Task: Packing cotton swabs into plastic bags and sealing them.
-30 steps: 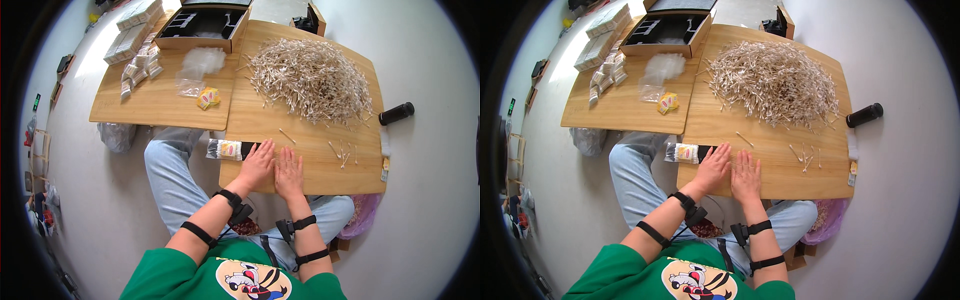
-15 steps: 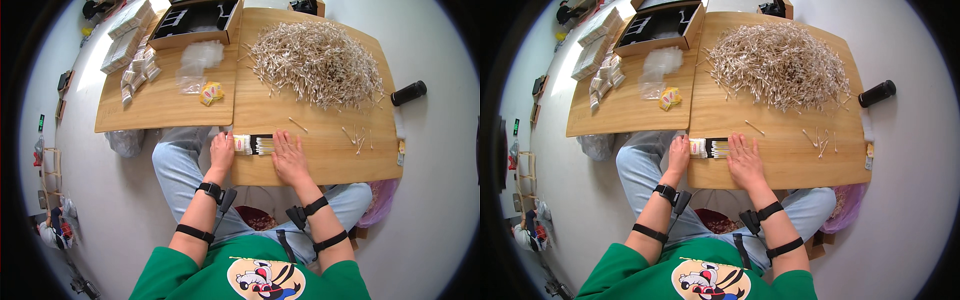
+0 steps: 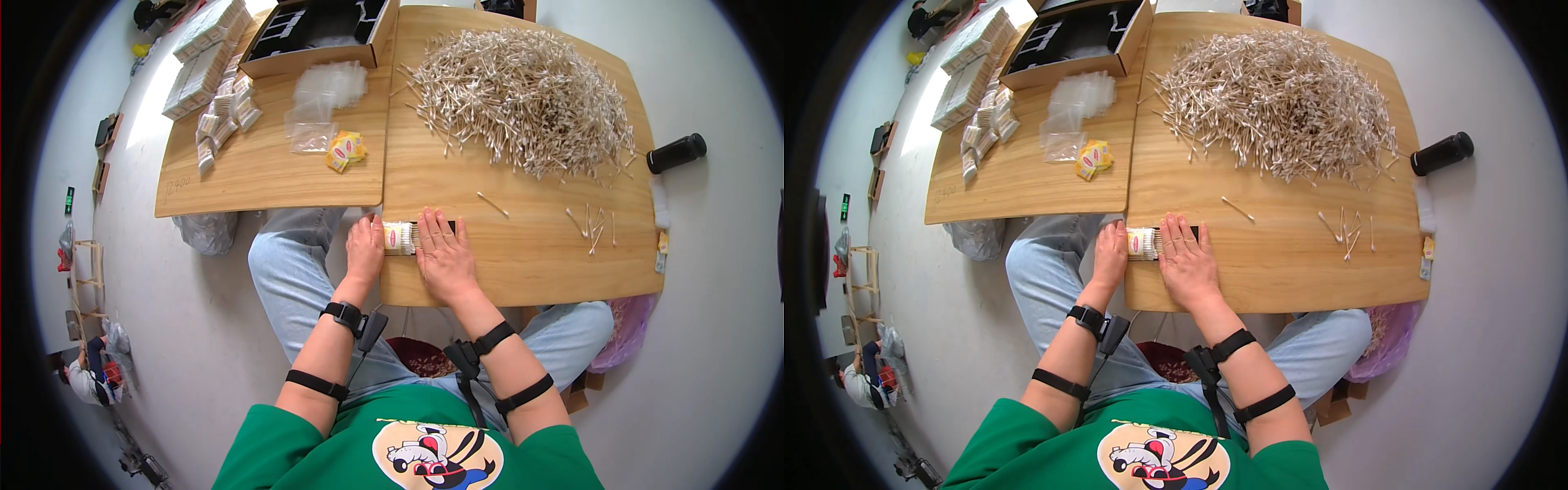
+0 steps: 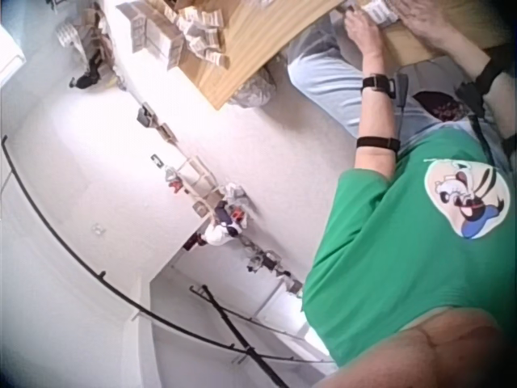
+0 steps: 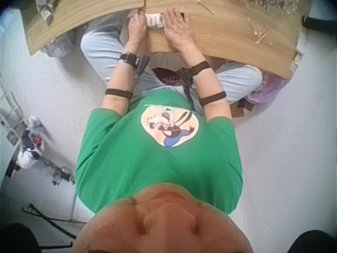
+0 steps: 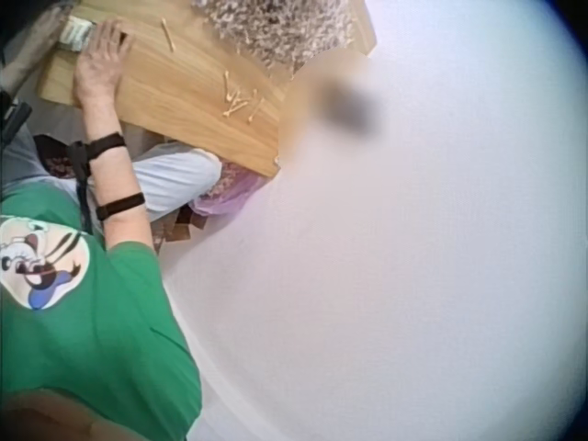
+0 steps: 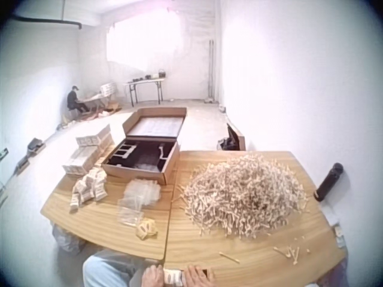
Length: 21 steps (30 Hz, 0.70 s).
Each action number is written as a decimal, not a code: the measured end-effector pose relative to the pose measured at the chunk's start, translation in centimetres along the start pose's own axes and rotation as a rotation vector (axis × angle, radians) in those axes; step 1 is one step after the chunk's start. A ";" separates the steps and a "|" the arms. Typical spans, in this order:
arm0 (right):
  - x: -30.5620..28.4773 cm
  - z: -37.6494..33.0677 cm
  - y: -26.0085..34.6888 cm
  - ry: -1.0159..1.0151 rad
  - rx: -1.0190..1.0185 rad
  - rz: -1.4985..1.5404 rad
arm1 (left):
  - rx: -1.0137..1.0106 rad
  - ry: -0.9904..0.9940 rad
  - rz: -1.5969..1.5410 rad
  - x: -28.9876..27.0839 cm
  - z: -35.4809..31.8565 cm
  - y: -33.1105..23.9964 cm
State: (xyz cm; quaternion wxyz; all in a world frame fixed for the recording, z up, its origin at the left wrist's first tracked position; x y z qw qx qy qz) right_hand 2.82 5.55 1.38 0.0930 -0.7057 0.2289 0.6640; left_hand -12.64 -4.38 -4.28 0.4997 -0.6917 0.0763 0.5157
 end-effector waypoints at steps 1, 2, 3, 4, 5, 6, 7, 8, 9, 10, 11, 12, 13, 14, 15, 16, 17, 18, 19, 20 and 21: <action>0.1 0.0 0.0 0.008 -0.008 -0.009 | -0.020 0.029 0.016 -0.2 -0.1 0.1; -0.1 0.0 -0.1 0.007 -0.015 -0.010 | -0.024 0.023 0.016 -0.6 -0.3 0.4; -0.3 -0.2 -0.4 0.019 -0.023 0.127 | -0.006 0.011 -0.008 -1.2 -0.5 0.9; -0.5 -0.3 -0.7 0.032 -0.033 0.265 | 0.012 -0.002 -0.030 -1.8 -0.8 1.3; -0.9 -0.7 -1.5 0.033 -0.040 0.260 | 0.008 -0.009 -0.033 -2.8 -0.9 0.8; -1.3 -1.5 -2.6 0.061 -0.020 0.198 | 0.070 0.032 -0.088 -3.9 -0.9 -0.7; -1.6 -1.9 -3.1 0.088 -0.004 0.141 | 0.131 0.070 -0.137 -5.3 -0.9 -2.0; -1.7 -2.0 -3.1 0.091 -0.008 0.135 | 0.164 0.161 -0.126 -6.0 -1.2 -2.6; -1.7 -2.0 -3.2 0.109 -0.007 0.087 | 0.159 0.159 -0.132 -6.7 -1.4 -3.4; -1.6 -2.1 -3.3 0.126 -0.004 0.037 | 0.226 0.197 0.088 -7.2 -1.6 -4.7; -1.5 -1.8 -2.8 0.126 -0.015 0.037 | 0.284 0.228 0.320 -7.5 -1.8 -5.2; -1.2 -1.6 -2.4 0.117 -0.019 0.022 | 0.278 0.223 0.320 -7.3 -1.6 -5.0; -1.0 -1.3 -2.1 0.107 -0.021 0.006 | 0.332 0.197 0.391 -6.7 -1.4 -4.7; -0.8 -1.1 -1.7 0.106 -0.026 0.003 | 0.385 0.171 0.460 -6.2 -1.3 -4.6; -0.6 -1.0 -1.4 0.115 -0.032 0.014 | 0.382 0.166 0.459 -5.7 -1.1 -4.3; -0.4 -0.9 -1.1 0.122 -0.038 0.025 | 0.366 0.198 0.509 -5.1 -1.0 -4.1; -0.4 -0.8 -1.0 0.122 -0.034 0.019 | 0.357 0.233 0.554 -4.7 -0.7 -4.2; -0.2 -0.9 -0.9 0.128 -0.031 0.023 | 0.360 0.230 0.550 -4.5 -0.5 -4.3; -0.1 -0.8 -0.7 0.134 -0.028 0.029 | 0.368 0.238 0.562 -4.5 -0.4 -4.4; -0.2 -0.7 -0.5 0.134 -0.024 0.024 | 0.378 0.246 0.572 -4.4 -0.3 -4.6; -0.2 -0.5 -0.1 0.150 -0.017 0.039 | 0.381 0.245 0.568 -4.4 -0.2 -4.8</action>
Point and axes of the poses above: each hand's wrist, its own z-axis towards the middle knuckle, its own x-axis out of the palm, y = z × x, the point moved 3 cm from there along z, towards the middle knuckle, and after that the axes turned 9 degrees about y, right-handed, at the moved point
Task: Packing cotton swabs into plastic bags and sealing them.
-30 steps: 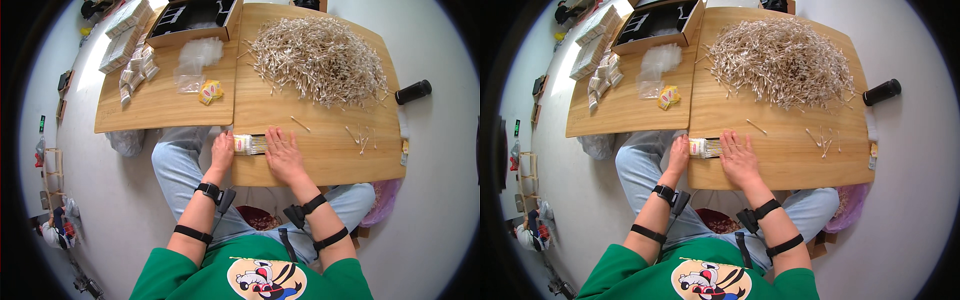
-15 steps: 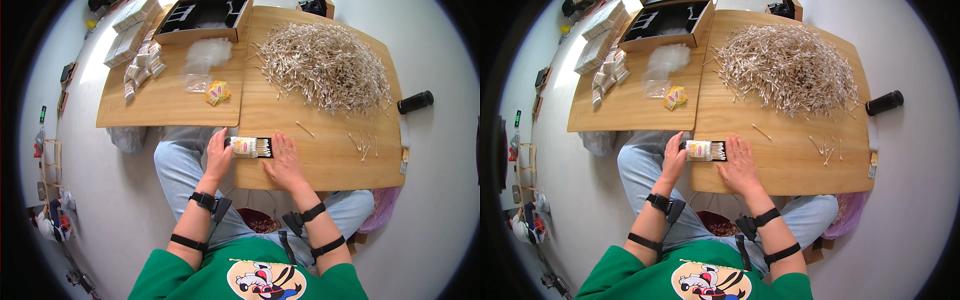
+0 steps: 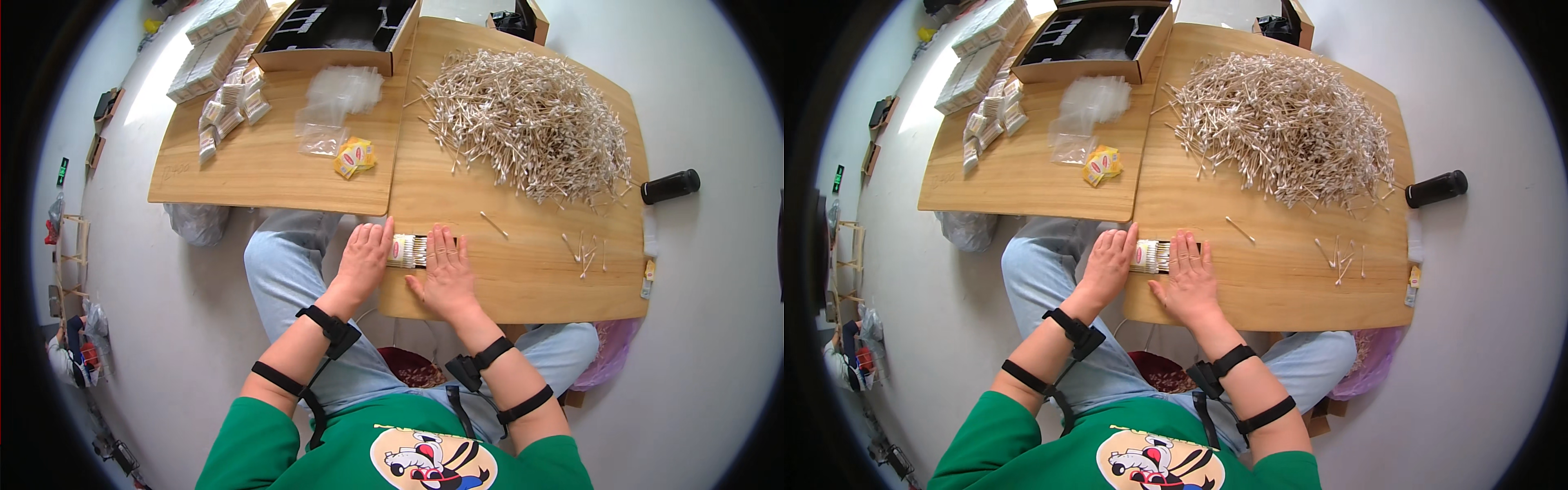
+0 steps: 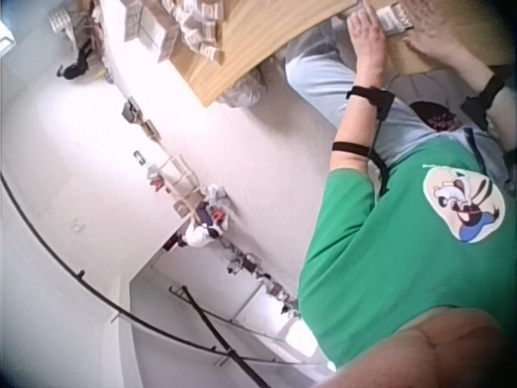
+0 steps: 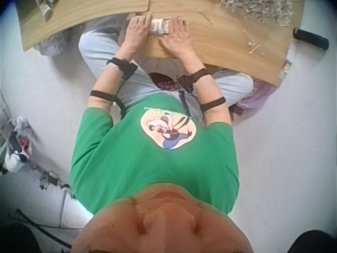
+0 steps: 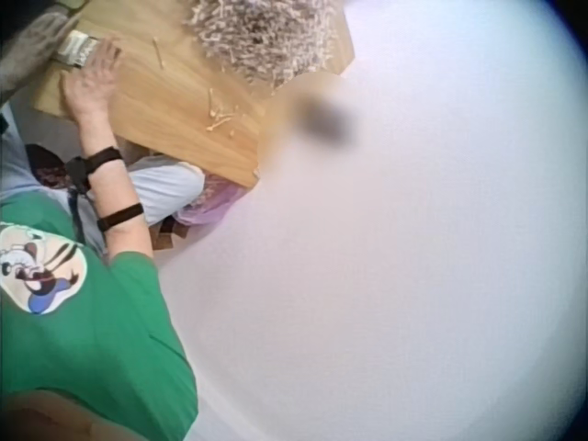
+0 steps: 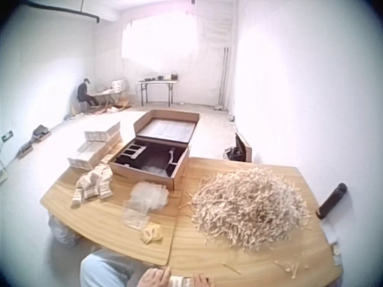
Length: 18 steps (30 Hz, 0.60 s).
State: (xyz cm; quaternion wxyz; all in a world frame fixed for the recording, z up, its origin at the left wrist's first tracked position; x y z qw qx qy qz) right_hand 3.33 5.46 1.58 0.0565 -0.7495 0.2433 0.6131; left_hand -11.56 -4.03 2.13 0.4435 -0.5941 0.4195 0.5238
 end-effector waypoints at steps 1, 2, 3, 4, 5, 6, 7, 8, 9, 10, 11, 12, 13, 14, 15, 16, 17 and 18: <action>0.0 0.2 0.4 0.015 0.006 0.016 | 0.017 -0.025 0.003 -0.1 0.0 -0.1; 0.0 0.5 0.9 0.011 0.008 0.011 | 0.035 -0.055 0.009 -0.4 0.2 -0.1; 0.1 0.8 1.4 0.000 -0.011 0.027 | 0.037 -0.061 0.009 -0.2 0.3 0.0; 0.1 1.0 2.0 -0.012 -0.030 0.043 | 0.037 -0.044 0.024 0.3 0.2 0.0; 0.0 1.5 2.6 0.055 -0.023 0.021 | 0.039 -0.033 0.039 0.7 0.4 0.1; -0.5 1.8 3.0 0.032 -0.016 0.010 | 0.049 -0.056 0.048 0.3 0.6 0.1; -0.8 1.9 3.4 0.028 -0.006 0.030 | 0.060 -0.070 0.064 -0.1 0.6 0.1; -0.8 2.1 3.8 0.034 0.001 0.055 | 0.067 -0.075 0.076 -0.1 0.5 0.3; -0.7 2.2 3.9 0.028 -0.004 0.047 | 0.071 -0.065 0.067 0.1 0.5 0.5; -0.7 2.3 4.2 0.011 0.005 0.038 | 0.083 -0.083 0.071 0.1 0.3 0.7; -0.8 2.4 4.6 0.043 0.006 0.032 | 0.081 -0.067 0.044 0.1 0.2 0.9; -0.9 2.5 4.9 0.071 0.008 0.027 | 0.080 -0.053 0.020 0.1 0.1 1.1; -1.1 2.6 5.3 0.082 0.008 0.028 | 0.095 -0.076 0.029 -0.1 -0.1 1.3; -1.4 2.7 5.7 0.054 0.017 0.018 | 0.085 -0.071 0.003 -0.4 -0.4 1.5; -1.3 2.8 6.0 0.078 0.004 0.029 | 0.076 -0.065 -0.024 -0.4 -0.6 1.8; -1.3 3.0 6.3 0.101 -0.010 0.040 | 0.093 -0.087 -0.012 -0.5 -0.8 2.1; -1.5 3.0 6.8 0.076 -0.001 0.037 | 0.072 -0.086 -0.040 -0.6 -1.2 2.5; -1.6 3.1 7.4 0.072 -0.038 0.070 | 0.050 -0.084 -0.069 -0.7 -1.7 3.1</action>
Point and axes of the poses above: each hand's wrist, its own z-axis towards the middle knuckle, its own x-axis out of the palm, y = z × x, the point moved 3 cm from there along z, towards the middle knuckle, and after that the axes turned 9 degrees about y, right-handed, at the moved point
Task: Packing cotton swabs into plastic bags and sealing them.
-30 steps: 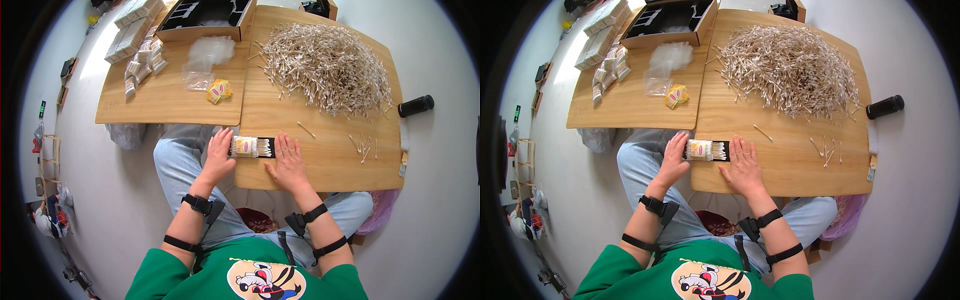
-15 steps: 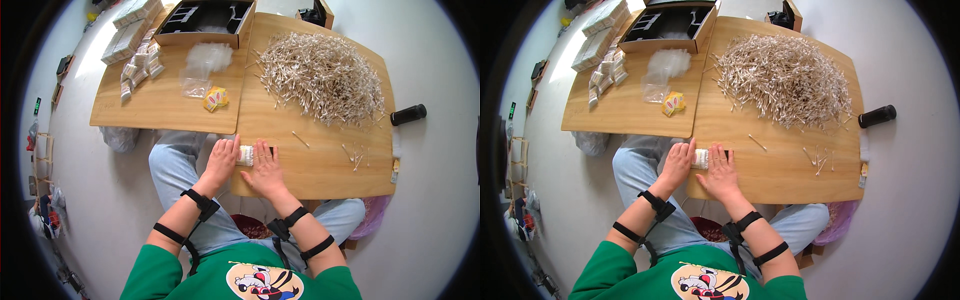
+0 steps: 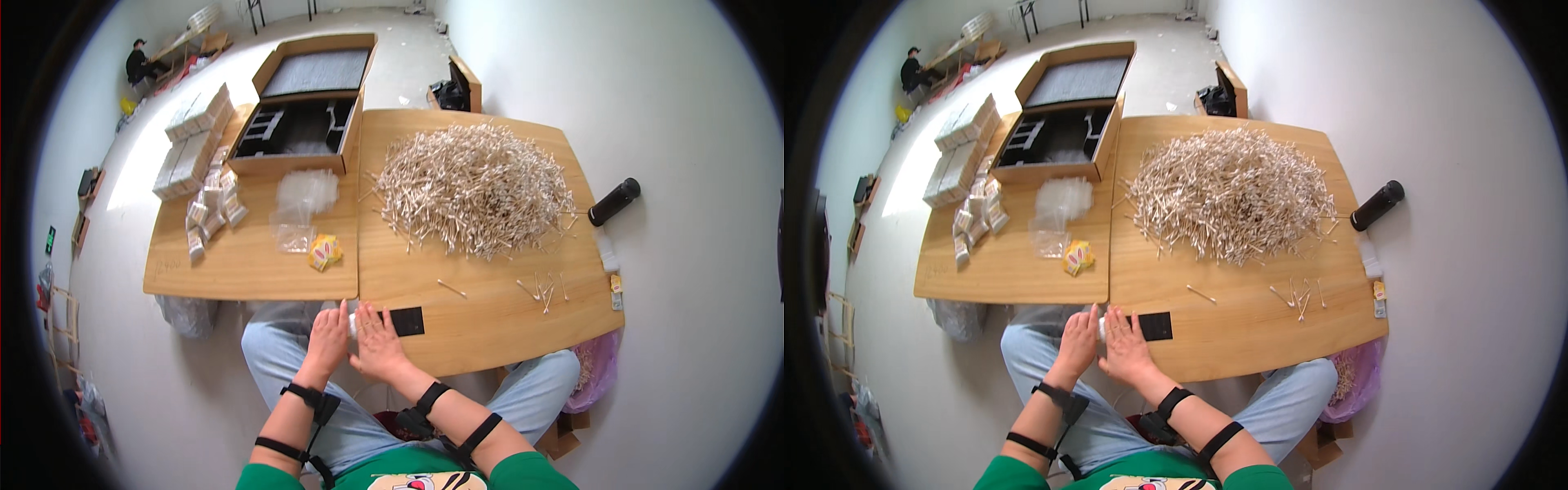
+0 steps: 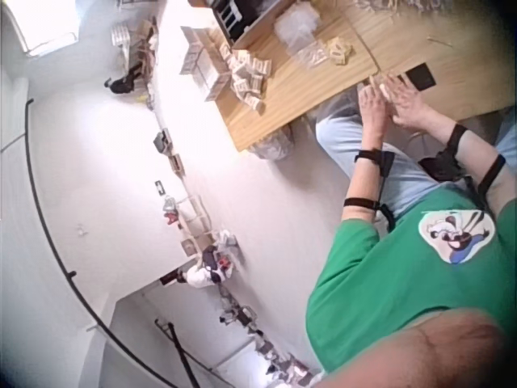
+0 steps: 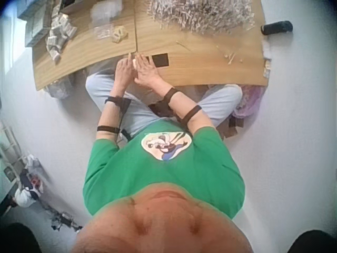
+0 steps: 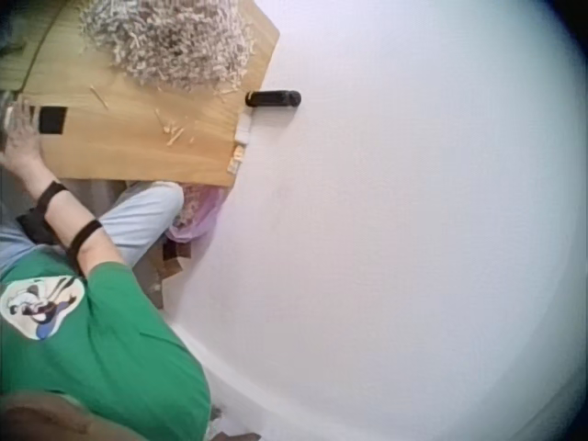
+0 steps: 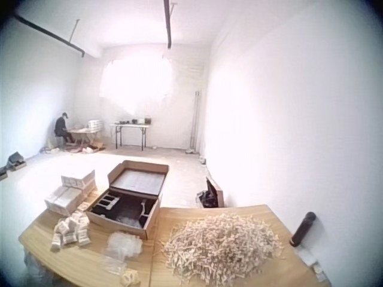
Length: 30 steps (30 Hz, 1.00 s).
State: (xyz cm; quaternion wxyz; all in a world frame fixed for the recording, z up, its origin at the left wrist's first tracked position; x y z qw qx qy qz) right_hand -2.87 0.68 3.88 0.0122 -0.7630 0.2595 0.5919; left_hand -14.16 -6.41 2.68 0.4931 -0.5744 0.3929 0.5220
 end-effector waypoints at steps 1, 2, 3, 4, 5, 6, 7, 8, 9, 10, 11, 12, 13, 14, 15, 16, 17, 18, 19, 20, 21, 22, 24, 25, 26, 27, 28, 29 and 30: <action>-0.1 0.1 0.5 -0.003 -0.038 0.031 | 0.015 -0.016 0.014 -0.3 -0.7 0.4; -0.2 0.3 1.0 -0.029 -0.030 0.029 | -0.018 -0.025 -0.009 -0.9 -1.4 0.9; -0.4 0.3 1.7 -0.046 -0.080 0.060 | -0.050 -0.033 -0.035 -1.5 -2.0 1.1; -0.6 0.2 2.3 -0.062 -0.130 0.089 | -0.030 -0.045 -0.025 -2.1 -2.5 0.8; -0.9 -0.1 2.9 -0.087 -0.179 0.171 | -0.085 -0.040 -0.053 -2.8 -3.3 0.8; -1.4 -0.8 3.4 -0.105 -0.172 0.170 | -0.141 -0.035 -0.084 -3.6 -3.8 0.8; -1.8 -1.6 3.7 -0.125 -0.184 0.221 | -0.126 -0.042 -0.077 -4.3 -4.0 0.3; -2.2 -2.4 3.6 -0.145 -0.193 0.270 | -0.109 -0.054 -0.094 -5.2 -4.1 -0.7; -2.4 -3.4 3.7 -0.207 -0.212 0.326 | -0.097 -0.058 -0.110 -5.7 -4.3 -1.6; -2.5 -4.1 3.4 -0.215 -0.203 0.329 | -0.085 -0.057 -0.108 -5.9 -4.1 -2.4; -2.7 -5.1 3.1 -0.216 -0.173 0.308 | -0.072 -0.063 -0.157 -5.9 -3.9 -3.4; -2.9 -6.0 2.7 -0.216 -0.142 0.287 | -0.058 -0.067 -0.207 -5.9 -3.8 -4.5; -3.1 -6.9 2.1 -0.263 -0.135 0.289 | -0.034 -0.108 -0.204 -6.1 -3.4 -5.7; -3.1 -7.8 1.7 -0.263 -0.133 0.298 | -0.032 -0.100 -0.201 -6.3 -3.3 -6.6; -3.3 -8.7 1.0 -0.298 -0.108 0.271 | -0.015 -0.076 -0.243 -6.1 -2.8 -7.6; -3.4 -9.6 0.1 -0.333 -0.084 0.245 | 0.001 -0.051 -0.285 -5.9 -2.3 -8.6; -4.2 -10.6 -0.8 -0.365 -0.080 0.254 | 0.029 -0.070 -0.307 -5.9 -1.9 -9.6; -4.7 -11.7 -1.7 -0.361 -0.075 0.261 | 0.032 -0.048 -0.353 -5.7 -1.0 -10.7; -5.2 -12.7 -2.6 -0.366 -0.024 0.297 | 0.053 -0.050 -0.350 -5.9 -0.3 -11.9; -5.6 -13.5 -3.4 -0.379 0.030 0.330 | 0.083 -0.056 -0.344 -5.9 0.3 -13.0; -5.7 -14.2 -3.7 -0.386 0.044 0.318 | 0.091 -0.050 -0.342 -5.5 0.6 -13.8; -5.3 -14.5 -3.9 -0.391 0.053 0.324 | 0.092 -0.032 -0.364 -5.0 0.9 -14.3; -4.9 -15.1 -4.0 -0.471 0.075 0.305 | 0.100 -0.006 -0.381 -4.5 1.1 -15.2; -4.6 -15.4 -4.1 -0.476 0.082 0.313 | 0.087 0.030 -0.380 -4.3 1.2 -15.5; -4.5 -15.7 -4.0 -0.471 0.085 0.310 | 0.070 0.070 -0.381 -4.1 1.0 -15.8; -4.4 -16.0 -4.0 -0.464 0.086 0.309 | 0.068 0.082 -0.378 -3.8 1.1 -16.2; -4.0 -15.9 -4.6 -0.459 0.087 0.322 | 0.089 0.060 -0.414 -3.7 1.5 -16.5; -3.5 -15.8 -5.4 -0.506 0.059 0.323 | 0.095 0.041 -0.447 -3.7 1.4 -16.7; -3.3 -15.9 -5.9 -0.547 0.029 0.327 | 0.069 0.059 -0.441 -3.8 1.1 -16.7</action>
Point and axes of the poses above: each hand's wrist, its own z-axis towards the middle knuckle, its own x-axis out of the palm, y = z × x, the point moved 3 cm from there along z, towards the middle knuckle, and after that the axes turned 9 degrees about y, right-handed, at the moved point
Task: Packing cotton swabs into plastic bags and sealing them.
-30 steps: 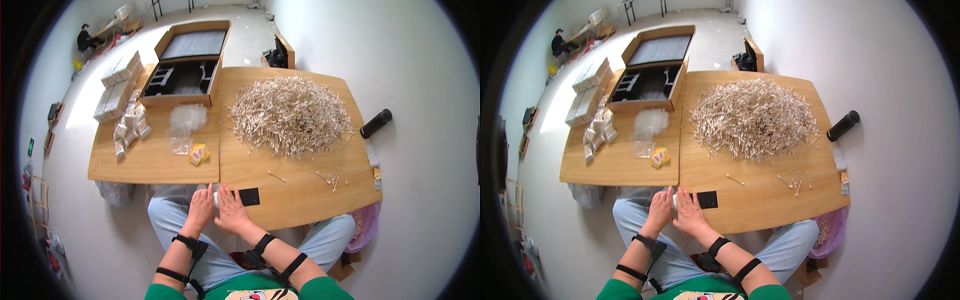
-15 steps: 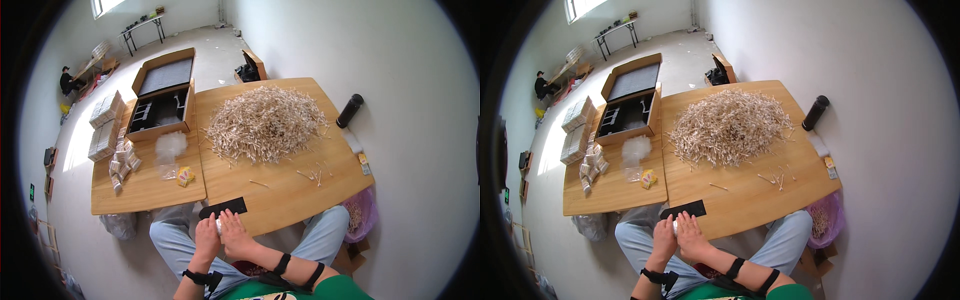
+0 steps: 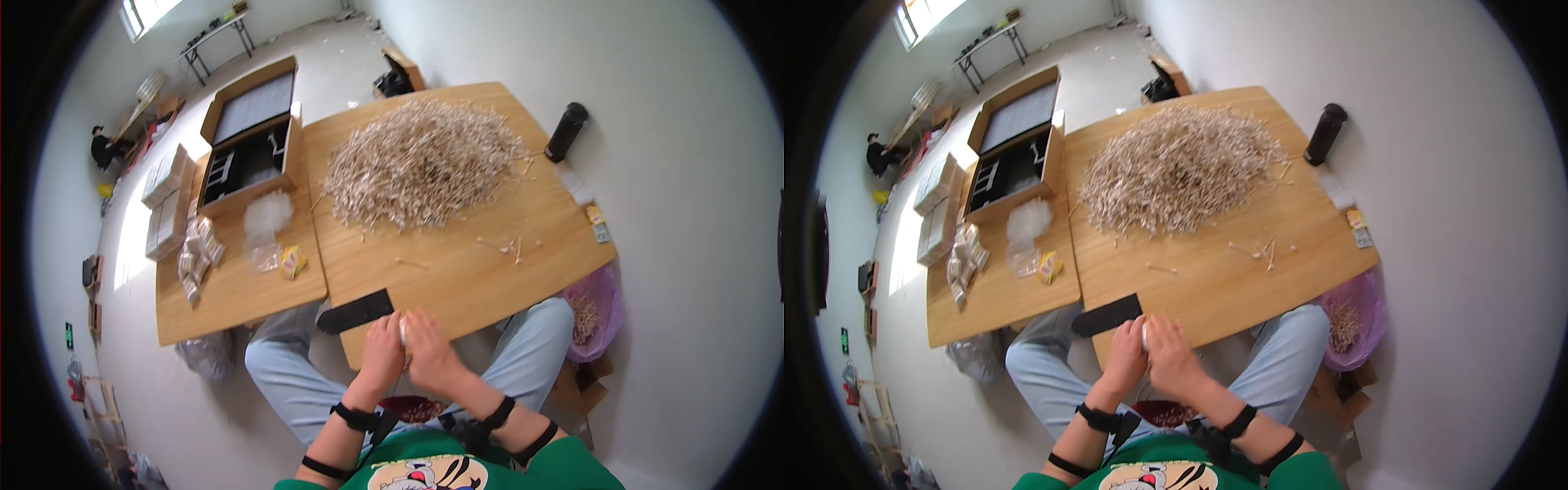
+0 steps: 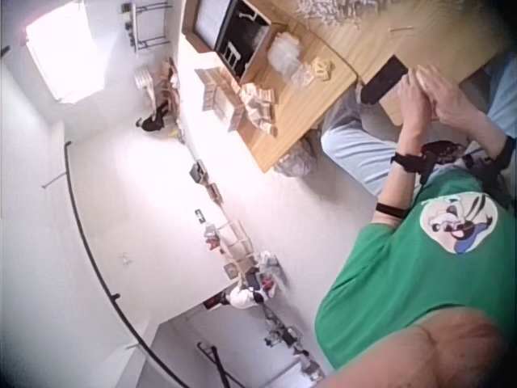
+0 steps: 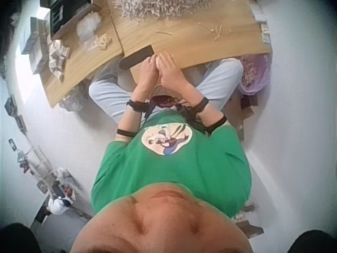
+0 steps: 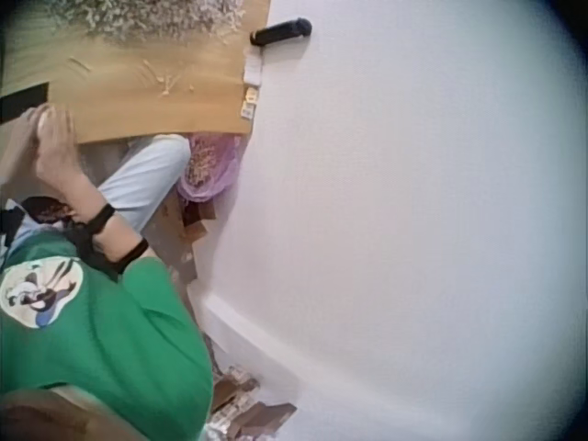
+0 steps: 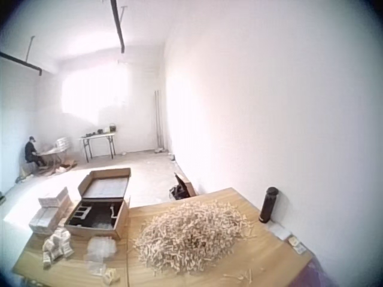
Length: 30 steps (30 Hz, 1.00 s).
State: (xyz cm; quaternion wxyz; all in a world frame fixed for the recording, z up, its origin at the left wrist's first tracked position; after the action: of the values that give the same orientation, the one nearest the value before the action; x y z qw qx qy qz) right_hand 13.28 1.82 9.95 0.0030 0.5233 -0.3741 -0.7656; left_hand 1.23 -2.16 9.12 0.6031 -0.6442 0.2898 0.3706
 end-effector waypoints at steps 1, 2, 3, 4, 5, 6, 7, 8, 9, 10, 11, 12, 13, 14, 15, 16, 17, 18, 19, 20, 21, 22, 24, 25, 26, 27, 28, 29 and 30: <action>-1.3 0.2 -0.9 -0.028 0.008 0.084 | 0.013 0.014 -0.099 0.1 0.5 -0.3; -2.3 0.5 -1.1 -0.009 -0.008 0.110 | 0.008 0.012 -0.183 -0.2 0.6 -0.2; -3.6 0.7 -1.1 -0.035 -0.027 0.216 | -0.020 0.010 -0.179 -0.2 0.4 -0.2; -4.8 0.8 -1.2 -0.068 -0.038 0.314 | 0.005 0.034 -0.306 0.0 0.6 -0.4; -5.1 0.9 -1.4 -0.060 -0.038 0.322 | 0.035 0.060 -0.435 0.1 0.8 -0.5; -5.4 1.0 -1.4 -0.091 -0.086 0.338 | 0.024 0.060 -0.435 0.1 0.8 -0.5; -5.7 0.9 -1.3 -0.123 -0.133 0.352 | -0.010 0.169 -0.584 0.3 0.7 -0.6; -5.8 0.9 -1.2 -0.116 -0.134 0.358 | -0.044 0.275 -0.731 0.5 0.7 -0.6; -6.0 0.9 -1.0 -0.143 -0.140 0.385 | -0.051 0.273 -0.733 0.3 0.6 -0.8; -6.2 0.9 -0.9 -0.170 -0.145 0.411 | -0.056 0.333 -0.873 0.1 0.4 -1.1; -6.3 0.9 -0.7 -0.164 -0.146 0.414 | -0.060 0.390 -1.014 0.1 0.2 -1.3; -6.4 0.8 -0.7 -0.169 -0.142 0.430 | -0.065 0.387 -1.016 0.1 0.2 -1.3; -6.5 0.8 -0.7 -0.173 -0.139 0.445 | -0.069 0.448 -1.090 0.4 0.1 -1.3; -6.6 0.8 -0.8 -0.170 -0.138 0.445 | -0.070 0.513 -1.165 0.8 0.0 -1.3; -6.7 0.7 -0.9 -0.157 -0.151 0.440 | -0.071 0.512 -1.167 1.0 0.0 -1.1; -6.8 0.7 -1.0 -0.143 -0.165 0.435 | -0.083 0.536 -1.192 1.5 -0.2 -0.9; -7.1 0.7 -1.1 -0.141 -0.164 0.435 | -0.094 0.562 -1.218 1.6 -0.3 -0.9; -7.5 0.8 -1.3 -0.114 -0.155 0.432 | -0.095 0.561 -1.220 1.6 -0.4 -0.8; -7.7 1.0 -1.3 -0.087 -0.146 0.429 | -0.127 0.595 -1.192 1.5 -0.6 -0.7; -8.1 1.2 -1.3 -0.086 -0.144 0.427 | -0.157 0.630 -1.163 1.2 -0.7 -0.9; -8.4 1.5 -1.3 -0.073 -0.140 0.435 | -0.156 0.630 -1.165 0.7 -0.7 -1.2; -8.6 1.6 -1.3 -0.060 -0.136 0.443 | -0.153 0.669 -1.171 0.2 -0.6 -1.6; -8.7 1.9 -1.5 -0.047 -0.116 0.479 | -0.147 0.699 -1.176 -0.6 -0.7 -1.7; -8.8 2.0 -1.7 -0.035 -0.093 0.517 | -0.165 0.739 -1.184 -0.8 -0.9 -1.5; -8.9 1.8 -2.3 -0.034 -0.092 0.515 | -0.183 0.782 -1.193 -0.9 -1.1 -1.4; -8.7 1.6 -3.1 0.078 -0.080 0.572 | -0.182 0.783 -1.194 -1.1 -1.2 -1.3; -8.4 1.5 -3.5 0.190 -0.067 0.627 | -0.181 0.798 -1.245 -1.3 -1.3 -1.4; -8.3 1.6 -3.5 0.192 -0.067 0.628 | -0.182 0.810 -1.294 -1.4 -1.5 -1.4; -8.2 1.7 -3.4 0.202 -0.071 0.649 | -0.183 0.810 -1.295 -1.3 -1.5 -1.2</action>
State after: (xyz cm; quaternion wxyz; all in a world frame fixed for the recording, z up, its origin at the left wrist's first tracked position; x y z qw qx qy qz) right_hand 16.89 8.45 14.85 0.3016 0.4498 -0.4922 -0.6816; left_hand 1.67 -3.65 10.84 0.4909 -0.8182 0.0212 -0.2986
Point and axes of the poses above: each hand's wrist, its own z-axis towards the middle knuckle, its own x-axis out of the palm, y = z × x, the point moved 3 cm from there along z, towards the middle knuckle, and after that the axes turned 9 degrees about y, right-handed, at the moved point
